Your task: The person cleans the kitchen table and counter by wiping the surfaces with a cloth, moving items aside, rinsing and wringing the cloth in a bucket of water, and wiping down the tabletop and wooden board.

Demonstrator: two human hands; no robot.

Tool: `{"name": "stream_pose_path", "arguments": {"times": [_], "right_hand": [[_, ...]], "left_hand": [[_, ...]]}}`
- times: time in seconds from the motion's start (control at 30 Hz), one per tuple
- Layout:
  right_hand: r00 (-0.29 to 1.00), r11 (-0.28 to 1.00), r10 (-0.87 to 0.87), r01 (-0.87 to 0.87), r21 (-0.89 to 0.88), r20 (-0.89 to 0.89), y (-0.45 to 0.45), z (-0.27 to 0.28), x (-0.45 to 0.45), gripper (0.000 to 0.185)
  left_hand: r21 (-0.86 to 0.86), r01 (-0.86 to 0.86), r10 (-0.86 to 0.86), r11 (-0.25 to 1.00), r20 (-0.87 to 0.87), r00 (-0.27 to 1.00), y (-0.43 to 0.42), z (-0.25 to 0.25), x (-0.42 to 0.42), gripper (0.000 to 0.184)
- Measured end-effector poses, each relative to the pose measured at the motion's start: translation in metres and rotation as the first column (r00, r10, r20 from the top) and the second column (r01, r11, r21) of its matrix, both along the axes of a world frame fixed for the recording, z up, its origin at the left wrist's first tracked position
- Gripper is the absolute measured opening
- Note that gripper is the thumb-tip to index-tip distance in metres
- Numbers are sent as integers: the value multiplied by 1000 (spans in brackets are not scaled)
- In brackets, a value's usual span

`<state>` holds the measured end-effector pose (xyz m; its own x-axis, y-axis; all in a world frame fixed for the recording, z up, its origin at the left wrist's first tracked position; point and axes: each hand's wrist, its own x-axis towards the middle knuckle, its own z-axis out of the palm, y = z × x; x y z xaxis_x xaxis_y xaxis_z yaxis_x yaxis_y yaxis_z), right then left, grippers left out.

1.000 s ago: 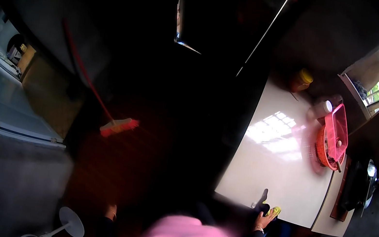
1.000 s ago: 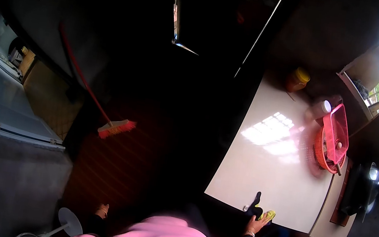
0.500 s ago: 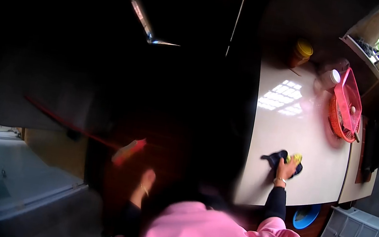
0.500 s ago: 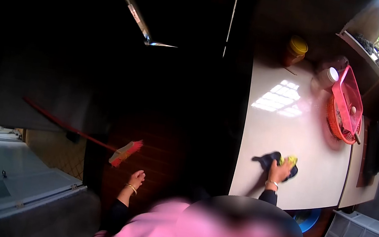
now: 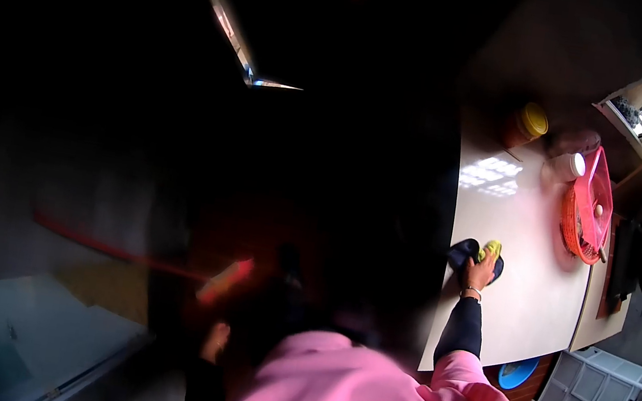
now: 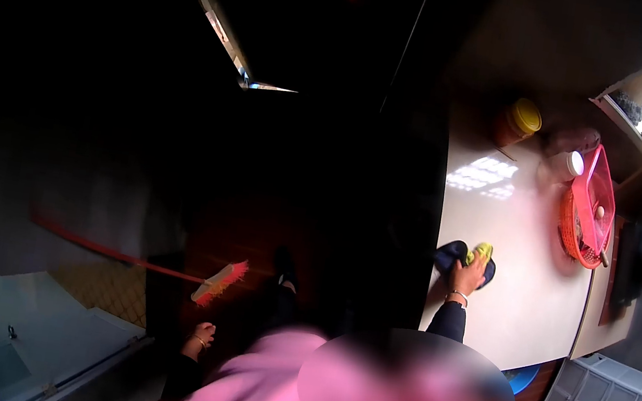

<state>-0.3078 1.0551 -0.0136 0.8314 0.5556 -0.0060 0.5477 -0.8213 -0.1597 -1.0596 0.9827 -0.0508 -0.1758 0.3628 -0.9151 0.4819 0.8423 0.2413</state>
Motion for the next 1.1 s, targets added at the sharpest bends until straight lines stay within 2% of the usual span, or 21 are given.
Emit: {"name": "stream_pose_path", "arguments": {"times": [0.07,0.1,0.13,0.2,0.27,0.3,0.33,0.4,0.47,0.5,0.53,0.6,0.63,0.7,0.73,0.8,0.87,0.93,1.0,1.07,1.1], "right_hand": [[982,978,-186,183,-95,-23,4,12,-10,67],[924,926,-353,323,-194,-145,11,24,-17,76],[924,922,-359,329,-202,-131,14,30,-22,76],[935,919,-341,309,-243,-100,20,37,-34,87],[935,902,-349,316,-295,-64,22,24,-35,94],[919,887,-379,328,-326,-106,22,20,-36,93],[899,870,-412,339,-359,-149,22,20,-36,92],[889,860,-425,338,-382,-171,25,30,-38,93],[934,915,-306,234,-327,-186,5,2,-20,89],[949,932,-283,237,-275,-141,1,-3,-18,80],[944,925,-299,252,-284,-137,0,-1,-16,80],[921,941,-320,284,-182,-223,5,10,-17,66],[929,939,-325,296,-173,-177,12,21,-21,50],[935,937,-333,314,-155,-118,24,36,-19,48],[933,930,-348,332,-160,-89,28,36,-10,47],[913,903,-402,381,-197,-75,36,31,11,46],[859,831,-509,475,-288,-53,56,34,32,44],[796,714,-605,548,-435,11,83,41,51,43],[828,692,-555,512,-509,78,119,50,63,41],[952,867,-280,307,-393,126,161,58,66,39],[984,955,-161,176,-239,82,192,61,60,38]], "left_hand": [[84,-50,49,995,14,999,20,1,-37,37],[-18,-79,77,997,-62,995,38,-25,-67,33],[-15,-102,101,995,-53,993,53,-29,-82,30],[32,-167,168,986,-37,985,87,-47,-113,30],[46,-148,151,988,-65,986,133,-31,-105,32],[44,-110,114,993,-105,988,155,-24,-99,35],[52,-167,170,985,-75,983,175,-13,-83,38],[26,34,-29,999,-159,987,217,-40,-93,38],[48,44,-40,998,-94,995,252,-71,-83,37],[72,40,-37,997,-33,999,269,-78,-76,37],[62,54,-53,997,-31,998,285,-80,-59,37],[220,146,-152,964,11,988,315,-63,-10,36],[212,157,-162,965,9,987,323,-70,-3,36],[492,224,-294,841,68,953,342,-88,13,32],[229,288,-292,930,-16,956,363,-83,21,27],[240,143,-155,960,28,988,377,-55,49,23],[163,300,-306,940,10,952,398,-67,49,24],[79,356,-355,931,-25,934,424,-65,61,30],[194,284,-285,939,-25,958,441,-87,74,33],[299,201,-204,933,-20,979,467,-87,90,37],[354,172,-195,919,29,980,476,-85,109,37]]}}
